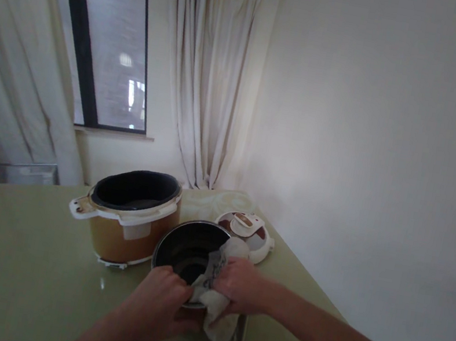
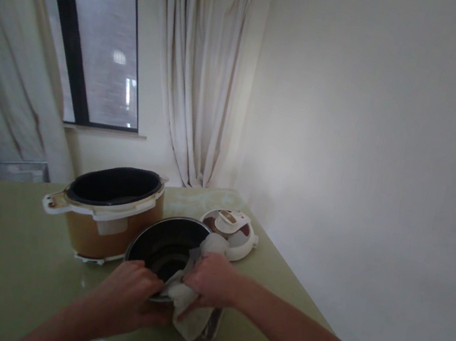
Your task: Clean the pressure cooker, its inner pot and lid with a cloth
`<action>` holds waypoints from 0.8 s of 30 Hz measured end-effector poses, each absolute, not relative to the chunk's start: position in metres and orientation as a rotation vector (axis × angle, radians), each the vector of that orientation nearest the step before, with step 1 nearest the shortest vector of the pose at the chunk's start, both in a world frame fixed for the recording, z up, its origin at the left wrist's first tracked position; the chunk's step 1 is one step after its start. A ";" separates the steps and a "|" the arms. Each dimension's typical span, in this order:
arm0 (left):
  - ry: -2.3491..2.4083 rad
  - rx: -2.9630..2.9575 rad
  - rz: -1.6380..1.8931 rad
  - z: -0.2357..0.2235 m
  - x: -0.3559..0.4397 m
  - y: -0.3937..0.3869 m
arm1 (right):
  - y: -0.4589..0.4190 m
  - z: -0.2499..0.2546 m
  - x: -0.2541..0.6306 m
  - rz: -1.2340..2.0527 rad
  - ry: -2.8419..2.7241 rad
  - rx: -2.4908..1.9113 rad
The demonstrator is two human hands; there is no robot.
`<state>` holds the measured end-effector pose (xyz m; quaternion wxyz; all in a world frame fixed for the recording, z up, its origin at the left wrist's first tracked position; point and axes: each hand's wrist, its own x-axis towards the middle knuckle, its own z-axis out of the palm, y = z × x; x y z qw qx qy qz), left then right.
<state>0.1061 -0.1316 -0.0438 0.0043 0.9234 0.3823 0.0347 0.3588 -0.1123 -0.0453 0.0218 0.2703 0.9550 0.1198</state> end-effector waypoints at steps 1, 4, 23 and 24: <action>1.205 2.877 0.086 -0.044 0.108 -0.137 | -0.120 -0.051 0.348 0.394 2.955 0.871; 1.220 2.855 0.074 -0.050 0.108 -0.143 | -0.138 -0.061 0.328 0.419 2.962 0.984; 0.902 3.062 0.706 -0.075 0.098 -0.144 | -0.132 -0.052 0.339 0.512 3.052 0.669; 0.794 3.074 0.803 -0.077 0.093 -0.139 | -0.129 -0.049 0.344 0.495 3.068 0.625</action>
